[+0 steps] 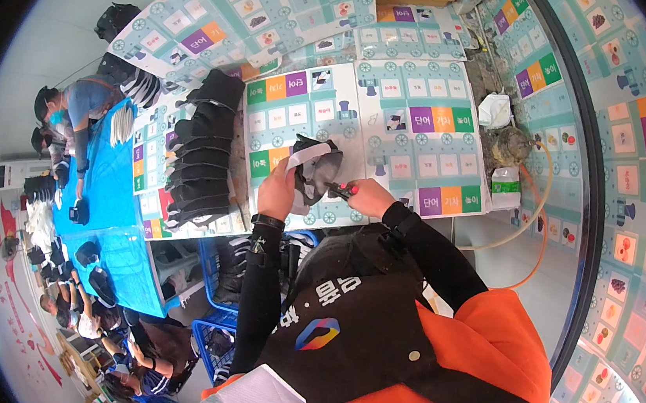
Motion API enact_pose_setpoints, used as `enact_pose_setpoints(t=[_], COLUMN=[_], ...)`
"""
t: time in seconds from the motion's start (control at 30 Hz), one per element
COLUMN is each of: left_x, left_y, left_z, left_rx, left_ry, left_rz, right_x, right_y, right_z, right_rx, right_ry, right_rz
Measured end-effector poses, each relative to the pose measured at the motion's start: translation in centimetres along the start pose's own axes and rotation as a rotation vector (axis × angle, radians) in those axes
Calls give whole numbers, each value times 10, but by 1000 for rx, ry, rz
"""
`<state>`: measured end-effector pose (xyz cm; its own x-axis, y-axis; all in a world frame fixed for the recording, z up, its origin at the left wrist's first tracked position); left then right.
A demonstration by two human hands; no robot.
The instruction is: The person applies adhesive to the inner edges of shoe uppers using a specialized applicator tool. The person handles the shoe components one at a time, applying the adhesive around the perimeter and then placing each piece into a crate.
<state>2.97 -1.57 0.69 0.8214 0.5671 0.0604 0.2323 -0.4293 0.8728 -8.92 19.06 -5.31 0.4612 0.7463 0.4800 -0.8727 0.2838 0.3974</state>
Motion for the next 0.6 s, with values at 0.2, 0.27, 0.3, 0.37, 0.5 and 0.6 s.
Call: enact_pose_setpoints(t=[0.2,0.27,0.3,0.37,0.5,0.6], left_x=[-4,-7,-8,-19,-36,-40], left_y=[-2,-2,-3,-4,-7,-10], left_z=[0,2,2,-4,-19,-23], left_rx=[21,16,12,3,-42,-49], left_ry=[-29,-21,-8,-36,-60,-85], left_rz=[-14,-11,-10,4,70,65], right_x=[4,3,3,3,-1,0], right_y=[-1,-1,1,9,13,16], right_z=[-8,-3,0,3,2,1], right_rx=[-15,8,33,55,162,80], right_ry=[-19,6,32,47,103,75], right_rz=[2,-121,-241,-263,-270,-319])
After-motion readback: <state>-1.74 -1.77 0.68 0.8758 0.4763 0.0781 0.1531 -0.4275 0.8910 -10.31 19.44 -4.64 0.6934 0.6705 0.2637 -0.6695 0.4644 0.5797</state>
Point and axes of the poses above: each hand's wrist, its own x-axis away from the middle knuckle, its own y-axis out of the back of the hand, z = x × y, the point moved 3 cm from there along -x, towards the middle knuckle
